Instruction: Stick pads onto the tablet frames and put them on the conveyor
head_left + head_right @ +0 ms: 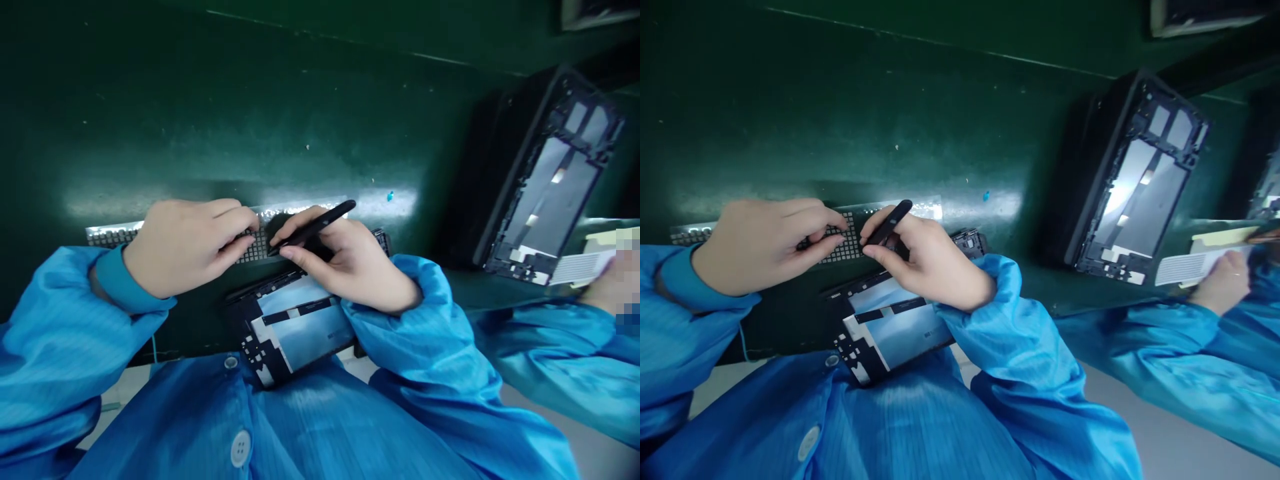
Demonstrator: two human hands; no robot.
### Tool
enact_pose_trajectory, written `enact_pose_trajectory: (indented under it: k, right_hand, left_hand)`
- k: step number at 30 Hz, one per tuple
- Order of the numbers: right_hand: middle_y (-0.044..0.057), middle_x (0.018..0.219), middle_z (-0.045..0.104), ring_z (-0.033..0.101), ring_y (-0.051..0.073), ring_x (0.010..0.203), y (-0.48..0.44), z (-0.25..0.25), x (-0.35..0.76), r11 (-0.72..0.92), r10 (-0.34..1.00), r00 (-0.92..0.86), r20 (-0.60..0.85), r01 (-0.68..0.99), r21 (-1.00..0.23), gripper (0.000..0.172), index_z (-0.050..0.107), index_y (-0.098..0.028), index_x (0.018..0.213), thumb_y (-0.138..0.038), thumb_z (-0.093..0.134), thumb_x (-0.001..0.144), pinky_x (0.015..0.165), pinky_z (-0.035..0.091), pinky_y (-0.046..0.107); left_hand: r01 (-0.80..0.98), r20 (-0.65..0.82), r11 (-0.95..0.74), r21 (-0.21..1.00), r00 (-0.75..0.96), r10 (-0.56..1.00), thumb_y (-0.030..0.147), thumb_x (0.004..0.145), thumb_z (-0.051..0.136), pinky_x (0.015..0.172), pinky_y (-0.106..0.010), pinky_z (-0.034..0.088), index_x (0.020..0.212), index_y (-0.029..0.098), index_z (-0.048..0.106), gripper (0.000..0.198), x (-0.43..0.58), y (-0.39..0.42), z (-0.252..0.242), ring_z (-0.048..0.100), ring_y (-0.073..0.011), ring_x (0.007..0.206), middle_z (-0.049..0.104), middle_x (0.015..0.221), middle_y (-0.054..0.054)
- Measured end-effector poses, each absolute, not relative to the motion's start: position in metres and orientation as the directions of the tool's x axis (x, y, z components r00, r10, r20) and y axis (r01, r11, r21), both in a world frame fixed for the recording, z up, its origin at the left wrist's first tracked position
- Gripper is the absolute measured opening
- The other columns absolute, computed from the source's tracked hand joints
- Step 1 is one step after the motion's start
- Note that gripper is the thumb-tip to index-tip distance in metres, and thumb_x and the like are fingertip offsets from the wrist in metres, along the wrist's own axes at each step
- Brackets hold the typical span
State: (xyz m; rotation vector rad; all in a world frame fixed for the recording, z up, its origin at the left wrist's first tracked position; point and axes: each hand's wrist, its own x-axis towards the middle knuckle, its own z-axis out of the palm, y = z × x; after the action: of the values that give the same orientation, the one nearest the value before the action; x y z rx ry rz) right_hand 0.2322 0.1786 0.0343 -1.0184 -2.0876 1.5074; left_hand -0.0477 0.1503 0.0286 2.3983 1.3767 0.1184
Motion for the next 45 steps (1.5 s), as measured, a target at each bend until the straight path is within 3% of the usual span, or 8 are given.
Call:
enact_pose_trajectory:
  k: [8,12,16,20,23,29,37,45]
  right_hand:
    - [0.008,0.121,0.089,0.086,0.027,0.11,0.185,0.029,0.232,0.207,0.716,-0.693,-0.092,0.336,-0.919,0.009,0.08,-0.023,0.12,-0.031,0.077,0.115,0.1,0.072,0.042]
    - [0.006,0.114,0.089,0.086,0.025,0.104,0.181,0.033,0.243,-0.007,0.757,-0.646,-0.099,0.143,-0.99,0.018,0.08,-0.024,0.116,-0.041,0.086,0.113,0.098,0.073,0.04]
    - [0.002,0.107,0.089,0.086,0.022,0.097,0.137,0.052,0.286,-0.123,0.936,-0.335,-0.106,-0.03,-0.992,0.015,0.082,-0.029,0.117,-0.039,0.091,0.11,0.088,0.074,0.037]
    - [0.002,0.104,0.088,0.086,0.022,0.1,0.064,0.054,0.334,-0.066,0.995,0.084,-0.056,0.116,-0.991,0.011,0.083,-0.031,0.118,-0.034,0.091,0.11,0.091,0.072,0.036]
    - [0.002,0.105,0.086,0.086,0.02,0.1,0.022,0.039,0.351,-0.054,0.978,0.209,-0.013,0.191,-0.98,0.01,0.08,-0.031,0.118,-0.031,0.087,0.112,0.092,0.071,0.034]
    - [0.004,0.109,0.085,0.087,0.022,0.105,0.001,0.012,0.35,0.02,0.987,0.147,0.068,0.307,-0.951,0.007,0.073,-0.031,0.123,-0.03,0.077,0.118,0.095,0.072,0.039]
    - [0.005,0.11,0.083,0.088,0.023,0.106,0.001,0.008,0.349,0.112,0.982,0.102,0.162,0.378,-0.919,0.013,0.07,-0.031,0.126,-0.02,0.072,0.118,0.093,0.074,0.042]
    - [0.007,0.11,0.084,0.086,0.025,0.102,0.005,0.007,0.351,0.25,0.961,-0.014,0.277,0.478,-0.842,0.027,0.071,-0.03,0.13,-0.01,0.072,0.112,0.087,0.073,0.045]
  left_hand:
    - [0.813,-0.126,-0.42,0.404,0.504,0.854,0.044,0.117,0.047,0.06,-0.037,0.033,0.119,0.031,0.083,0.038,-0.048,0.151,0.028,0.071,-0.0235,0.072,0.075,0.082,-0.002]
    - [0.819,-0.184,-0.355,0.45,0.474,0.861,0.048,0.114,0.052,0.066,-0.036,0.041,0.125,0.032,0.084,0.038,-0.053,0.157,0.026,0.072,-0.0247,0.077,0.075,0.086,-0.002]
    - [0.819,-0.163,-0.388,0.423,0.489,0.857,0.05,0.117,0.049,0.064,-0.035,0.043,0.132,0.029,0.083,0.043,-0.052,0.145,0.038,0.074,-0.0243,0.078,0.082,0.097,-0.004]
    - [0.802,-0.018,-0.509,0.312,0.541,0.841,0.051,0.126,0.04,0.067,-0.038,0.055,0.132,0.019,0.082,0.053,-0.033,0.104,0.056,0.079,-0.0296,0.091,0.083,0.109,-0.01]
    - [0.78,0.008,-0.576,0.243,0.593,0.805,0.065,0.126,0.037,0.086,-0.054,0.069,0.141,0.004,0.077,0.075,-0.019,0.076,0.058,0.078,-0.0406,0.111,0.079,0.122,-0.021]
    - [0.779,-0.007,-0.577,0.245,0.597,0.802,0.082,0.12,0.027,0.094,-0.061,0.071,0.146,-0.001,0.073,0.098,-0.014,0.07,0.044,0.074,-0.0426,0.114,0.075,0.125,-0.024]
    - [0.792,-0.099,-0.429,0.434,0.516,0.851,0.096,0.109,0.043,0.103,-0.068,0.067,0.149,0.025,0.078,0.089,-0.023,0.075,0.037,0.075,-0.048,0.12,0.076,0.129,-0.018]
    - [0.782,-0.094,-0.462,0.419,0.543,0.834,0.09,0.111,0.047,0.099,-0.073,0.067,0.154,0.023,0.073,0.084,-0.025,0.075,0.037,0.073,-0.0501,0.119,0.074,0.129,-0.02]
